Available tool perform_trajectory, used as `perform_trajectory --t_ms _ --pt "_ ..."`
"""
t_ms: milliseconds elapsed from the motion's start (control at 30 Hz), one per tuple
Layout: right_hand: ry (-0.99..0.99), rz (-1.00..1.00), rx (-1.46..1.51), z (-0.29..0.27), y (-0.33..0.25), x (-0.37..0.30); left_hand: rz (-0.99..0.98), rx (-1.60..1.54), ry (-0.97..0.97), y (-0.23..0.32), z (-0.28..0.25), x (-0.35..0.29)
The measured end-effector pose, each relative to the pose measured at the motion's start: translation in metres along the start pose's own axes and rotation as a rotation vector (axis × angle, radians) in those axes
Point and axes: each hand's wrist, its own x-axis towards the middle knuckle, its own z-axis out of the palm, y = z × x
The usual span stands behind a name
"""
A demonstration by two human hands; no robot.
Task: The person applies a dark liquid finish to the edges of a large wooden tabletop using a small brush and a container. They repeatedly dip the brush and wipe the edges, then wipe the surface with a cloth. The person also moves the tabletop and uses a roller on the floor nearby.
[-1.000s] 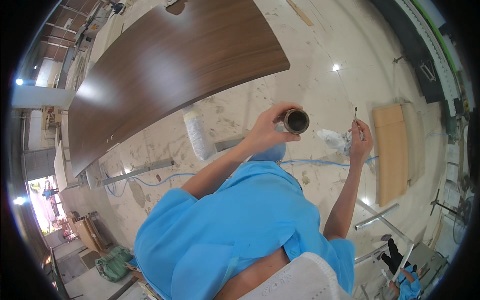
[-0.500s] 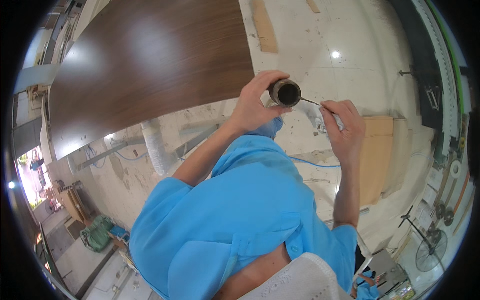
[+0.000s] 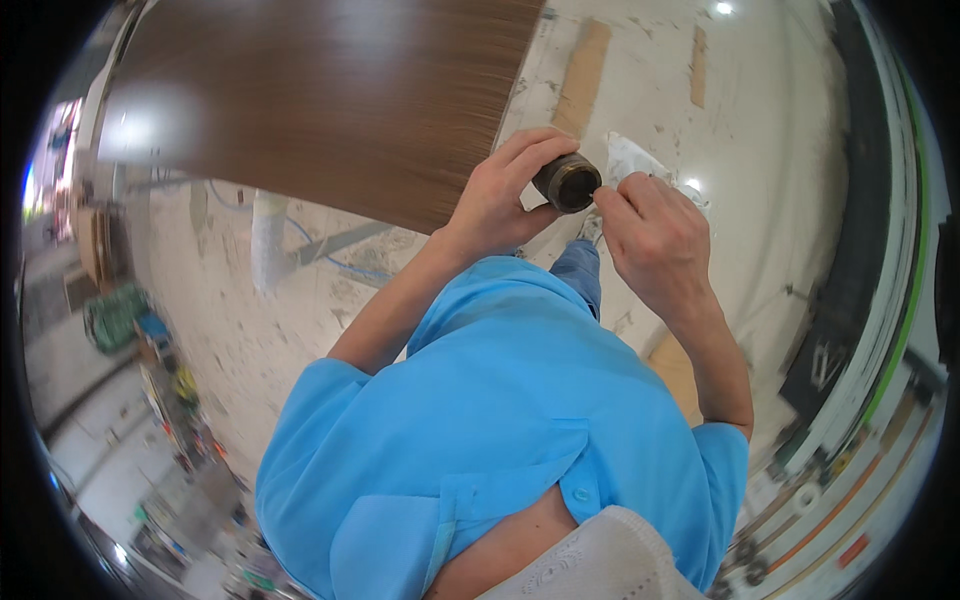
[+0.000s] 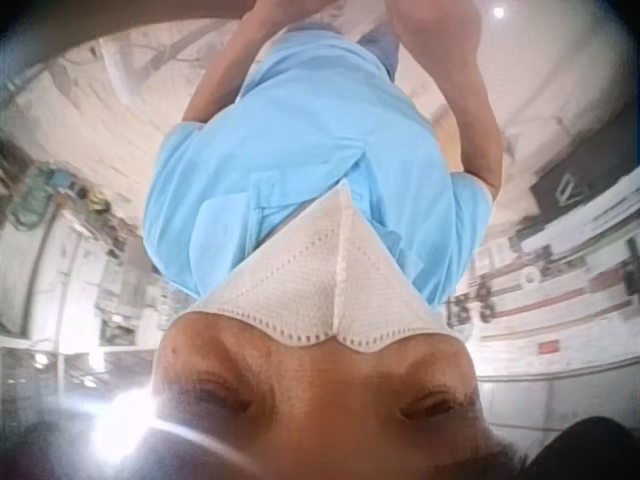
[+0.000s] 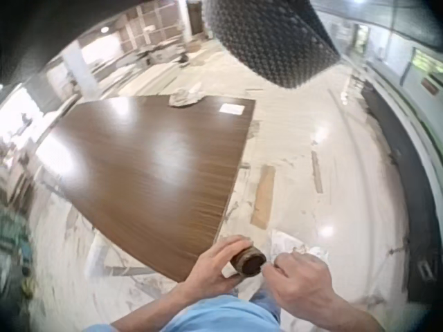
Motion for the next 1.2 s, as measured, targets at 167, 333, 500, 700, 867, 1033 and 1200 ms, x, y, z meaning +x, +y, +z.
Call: perform_trajectory --t_ms 167,333,500,700,867,1033,1200 --pt "-0.095 -0.180 0.211 0.001 0.044 0.023 -0.125 0.109 0.185 0.009 0.019 -0.002" --pt "-0.198 -0.284 0.453 0.004 0.094 0.045 -0.319 0.177 0.410 0.018 0.054 0.000" --pt "-0.387 -0.396 0.605 0.015 0.114 0.053 -0.423 0.212 0.640 0.034 0.088 -0.014" --pt "-0.828 -0.326 0.806 0.036 0.122 0.052 -0.525 0.246 0.883 0.040 0.129 -0.042" --pt "-0.845 -0.135 1.039 0.073 0.101 0.028 -0.625 -0.086 1.103 0.037 0.158 -0.081" --pt "-0.547 -0.091 1.042 0.132 0.053 0.015 -0.636 -0.168 1.214 0.052 0.168 -0.122" --pt "-0.458 -0.109 1.062 0.192 0.015 0.007 -0.712 -0.166 1.239 0.079 0.170 -0.144"
